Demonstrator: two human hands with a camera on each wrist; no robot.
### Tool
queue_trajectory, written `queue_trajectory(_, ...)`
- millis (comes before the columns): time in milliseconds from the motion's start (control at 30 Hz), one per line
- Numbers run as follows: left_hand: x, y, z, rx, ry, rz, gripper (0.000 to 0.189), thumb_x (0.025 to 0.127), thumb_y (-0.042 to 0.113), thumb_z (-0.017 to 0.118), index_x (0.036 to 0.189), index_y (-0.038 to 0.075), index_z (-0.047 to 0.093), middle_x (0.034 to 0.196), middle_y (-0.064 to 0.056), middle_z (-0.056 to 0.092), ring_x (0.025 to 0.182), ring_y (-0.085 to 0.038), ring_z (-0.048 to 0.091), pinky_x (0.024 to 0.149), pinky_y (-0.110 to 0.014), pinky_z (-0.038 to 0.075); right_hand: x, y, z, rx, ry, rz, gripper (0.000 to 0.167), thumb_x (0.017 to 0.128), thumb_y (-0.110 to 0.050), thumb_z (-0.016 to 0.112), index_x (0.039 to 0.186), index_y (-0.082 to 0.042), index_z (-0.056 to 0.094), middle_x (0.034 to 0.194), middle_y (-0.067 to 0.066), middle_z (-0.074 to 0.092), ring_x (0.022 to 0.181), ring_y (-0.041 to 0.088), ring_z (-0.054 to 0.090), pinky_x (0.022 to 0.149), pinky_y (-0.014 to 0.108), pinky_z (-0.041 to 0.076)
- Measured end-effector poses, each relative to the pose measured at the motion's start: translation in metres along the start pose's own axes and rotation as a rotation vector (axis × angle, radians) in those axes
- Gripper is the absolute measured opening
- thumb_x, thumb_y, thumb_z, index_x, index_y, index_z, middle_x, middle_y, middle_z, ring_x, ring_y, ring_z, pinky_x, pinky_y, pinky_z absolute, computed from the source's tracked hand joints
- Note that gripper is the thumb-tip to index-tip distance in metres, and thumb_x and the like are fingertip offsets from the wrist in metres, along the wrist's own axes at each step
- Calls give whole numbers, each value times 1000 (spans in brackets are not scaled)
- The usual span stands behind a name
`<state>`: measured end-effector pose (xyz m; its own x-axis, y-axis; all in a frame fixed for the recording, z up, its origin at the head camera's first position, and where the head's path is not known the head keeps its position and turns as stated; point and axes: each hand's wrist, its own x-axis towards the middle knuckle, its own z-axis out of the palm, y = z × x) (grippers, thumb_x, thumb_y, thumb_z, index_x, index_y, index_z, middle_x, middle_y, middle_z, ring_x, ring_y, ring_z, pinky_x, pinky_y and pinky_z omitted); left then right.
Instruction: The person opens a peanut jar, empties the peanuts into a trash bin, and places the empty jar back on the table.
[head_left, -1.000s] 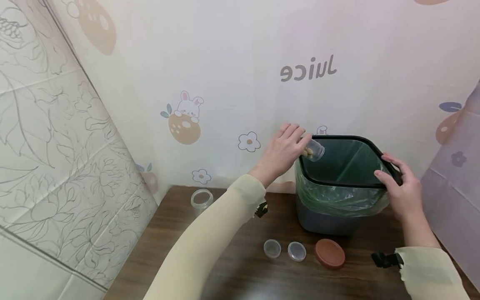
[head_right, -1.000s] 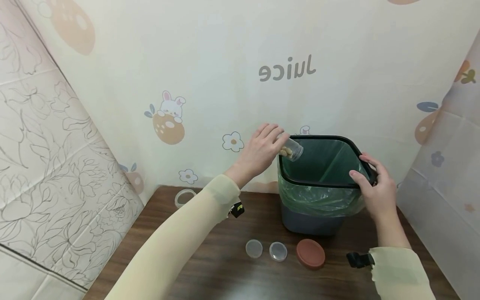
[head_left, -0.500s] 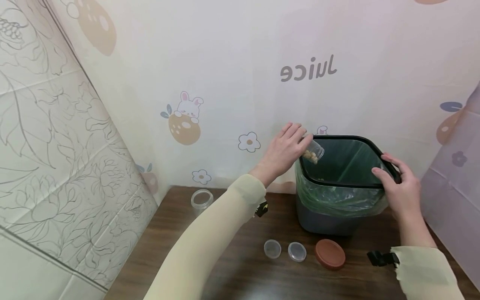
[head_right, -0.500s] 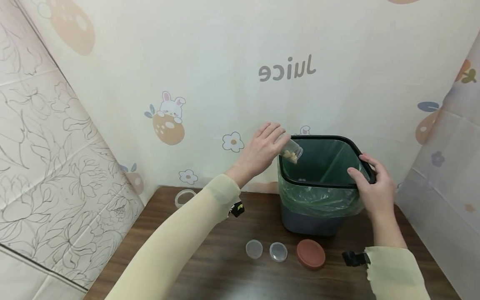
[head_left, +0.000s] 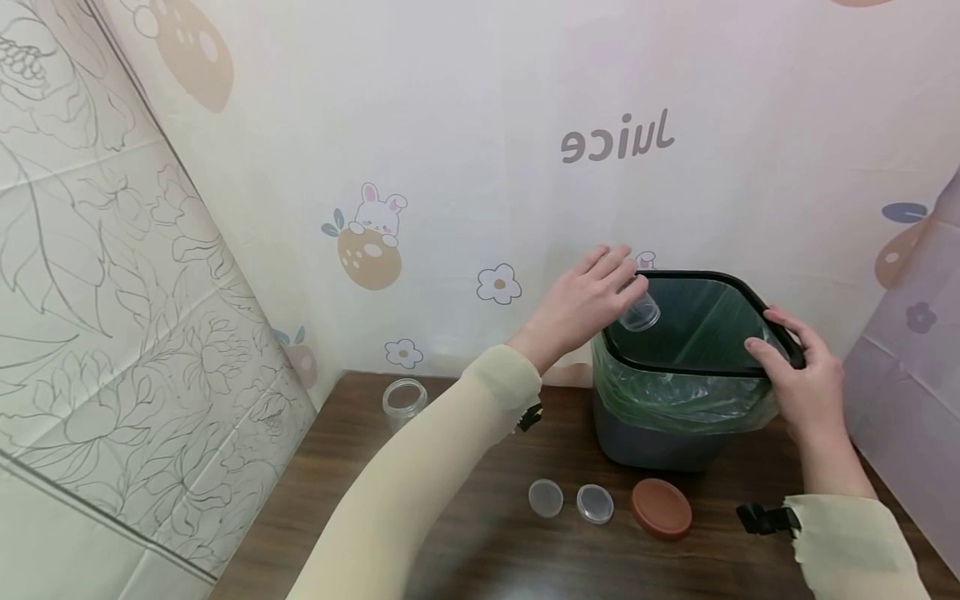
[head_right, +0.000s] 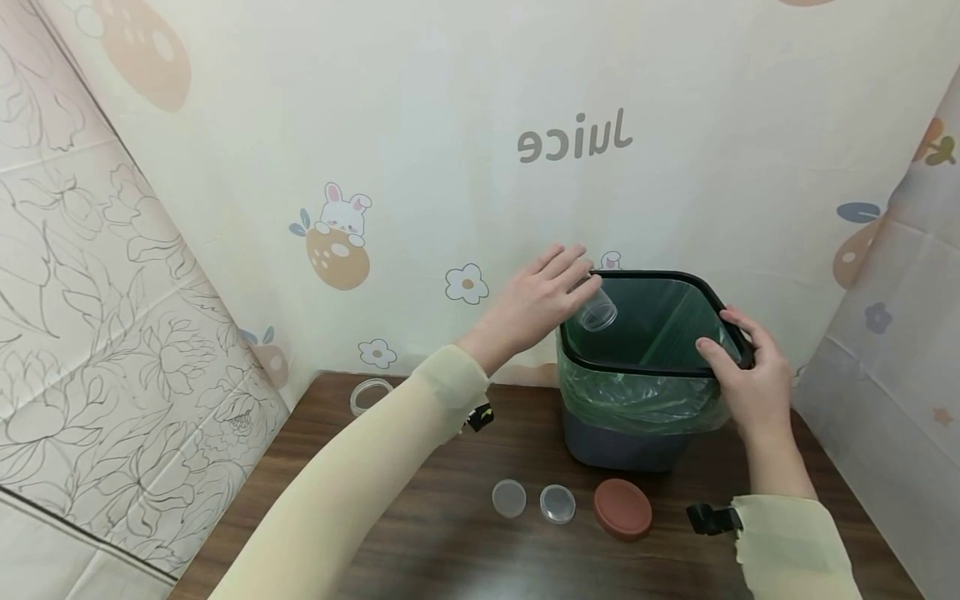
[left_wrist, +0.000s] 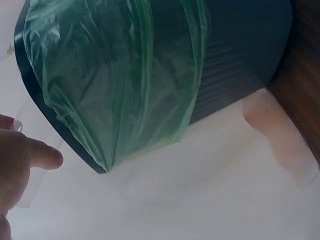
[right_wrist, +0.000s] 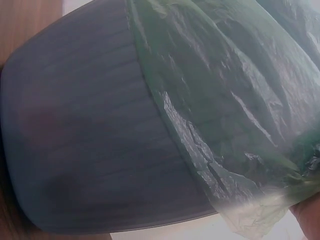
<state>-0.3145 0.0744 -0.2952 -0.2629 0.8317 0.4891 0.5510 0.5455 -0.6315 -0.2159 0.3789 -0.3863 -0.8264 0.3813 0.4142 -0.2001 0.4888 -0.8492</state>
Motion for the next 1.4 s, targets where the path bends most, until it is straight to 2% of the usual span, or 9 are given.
queue_trajectory(333,7,11,-11,9,33,41,43,115,1,41,145,22,64,152,-3,62,153,-25,48,131,-38,27,0,1,1,26,11,21,56,105,-28,71,160,-24,59,161,-21,54,145,-4,42,102,9,36)
queue_trajectory(567,8,19,-10,23,98,-63,42,114,2,39,133,19,72,141,-2,67,142,-24,56,129,-40,33,1,-1,1,16,5,22,55,105,-30,70,159,-27,59,164,-14,52,142,0,45,95,10,37)
queue_trajectory(667,7,21,-8,9,128,-42,43,115,2,38,134,21,72,140,-2,68,141,-23,56,127,-38,35,1,0,2,9,6,17,55,106,-31,69,159,-26,59,166,-11,51,142,1,45,97,11,37)
queue_trajectory(767,5,23,-7,-14,124,-21,43,114,2,38,135,21,71,142,-3,67,141,-22,56,126,-37,36,0,1,1,19,3,23,55,106,-30,69,160,-26,58,167,-9,49,143,3,44,98,12,37)
queue_trajectory(1033,1,23,-7,-64,84,-81,38,113,4,48,142,20,68,151,-6,64,145,-26,54,128,-40,35,0,1,0,51,1,30,54,106,-27,68,160,-26,59,168,-6,48,143,6,45,96,11,38)
queue_trajectory(1133,-3,20,-10,-185,41,-150,38,111,9,57,147,20,66,149,-5,64,143,-26,55,126,-37,36,0,2,-1,50,6,24,54,106,-27,68,159,-25,59,167,-5,49,141,6,47,91,9,37)
queue_trajectory(1200,-8,19,-13,-318,6,-237,42,109,16,66,150,19,64,148,-4,64,141,-24,55,124,-34,37,0,2,-1,50,8,20,54,106,-27,68,159,-25,59,167,-5,50,140,5,47,90,8,37)
queue_trajectory(1300,-20,18,-15,-529,-19,-428,56,103,28,77,154,16,59,148,-3,64,137,-21,57,119,-31,42,0,3,0,52,7,14,54,107,-27,68,159,-24,59,167,-4,50,137,5,49,90,8,38)
queue_trajectory(1400,-37,22,-14,-706,48,-636,63,99,32,83,153,13,58,146,-5,65,133,-22,61,112,-33,50,0,4,0,62,7,16,53,106,-26,68,159,-24,59,166,-4,50,130,6,51,88,8,38)
